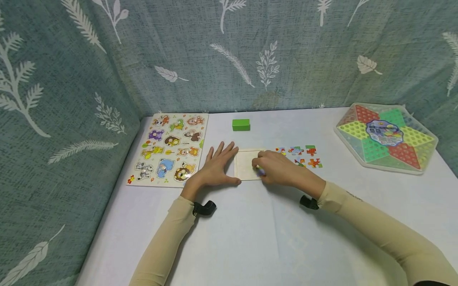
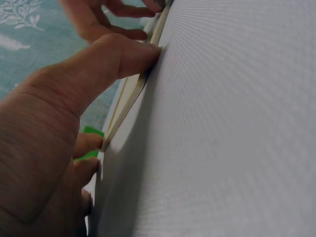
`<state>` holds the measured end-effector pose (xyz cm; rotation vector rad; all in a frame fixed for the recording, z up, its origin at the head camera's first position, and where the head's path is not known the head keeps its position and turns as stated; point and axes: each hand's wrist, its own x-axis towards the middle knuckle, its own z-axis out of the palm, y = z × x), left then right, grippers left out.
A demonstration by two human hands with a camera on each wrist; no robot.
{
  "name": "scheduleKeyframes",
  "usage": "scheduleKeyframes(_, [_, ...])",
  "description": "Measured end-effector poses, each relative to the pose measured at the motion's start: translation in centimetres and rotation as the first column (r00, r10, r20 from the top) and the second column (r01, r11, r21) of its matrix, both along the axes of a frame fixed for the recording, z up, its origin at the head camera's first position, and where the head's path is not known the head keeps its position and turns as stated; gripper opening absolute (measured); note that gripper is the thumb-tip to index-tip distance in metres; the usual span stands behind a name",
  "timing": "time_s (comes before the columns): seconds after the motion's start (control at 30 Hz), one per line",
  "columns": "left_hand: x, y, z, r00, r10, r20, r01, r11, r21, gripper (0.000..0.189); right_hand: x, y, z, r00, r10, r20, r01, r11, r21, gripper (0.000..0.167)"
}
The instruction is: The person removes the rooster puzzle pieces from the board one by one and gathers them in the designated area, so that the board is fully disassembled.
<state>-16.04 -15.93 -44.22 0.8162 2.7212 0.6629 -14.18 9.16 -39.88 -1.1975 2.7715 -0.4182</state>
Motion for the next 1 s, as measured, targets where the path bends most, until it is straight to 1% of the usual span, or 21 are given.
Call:
scheduleKeyframes(0.13, [0.06, -0.03, -0.09, 1.0, 0.006, 0.005, -0.006, 1.0, -0.004, 0.114, -0.06, -0.19, 0.05, 1.0, -0.004, 0.015, 0.003, 1.0, 0.014, 0.025])
scheduleKeyframes(0.27, [0.05, -0.04, -0.25, 1.0, 0.005, 0.008, -0.005, 1.0, -0.008, 0.114, -0.14, -0.27, -0.11, 1.0, -0.009, 0.013, 0.009, 1.0, 0.017, 0.026])
scheduleKeyframes(0.47, [-0.09, 0.03, -0.17, 1.0, 0.004, 0.011, -0.004, 1.0, -0.015, 0.113, -0.11, -0.2, -0.01, 1.0, -0.017, 0.005, 0.017, 1.0, 0.0, 0.024])
scheduleKeyframes(0.7, [-0.19, 0.1, 0.0, 1.0, -0.003, -0.004, 0.003, 1.0, -0.006, 0.113, -0.17, -0.16, 0.03, 1.0, -0.025, -0.01, 0.025, 0.999, -0.02, 0.023])
scheduleKeyframes(0.87, [-0.22, 0.08, -0.02, 1.0, 0.0, 0.004, 0.0, 1.0, -0.011, 0.113, -0.22, -0.21, -0.22, 1.0, -0.016, -0.024, 0.015, 0.999, -0.044, 0.022])
scheduleKeyframes(1.0, [-0.19, 0.05, -0.16, 1.0, 0.002, 0.011, -0.001, 1.0, -0.018, 0.113, -0.19, -0.2, -0.18, 0.999, -0.003, -0.035, 0.001, 0.999, -0.047, 0.024])
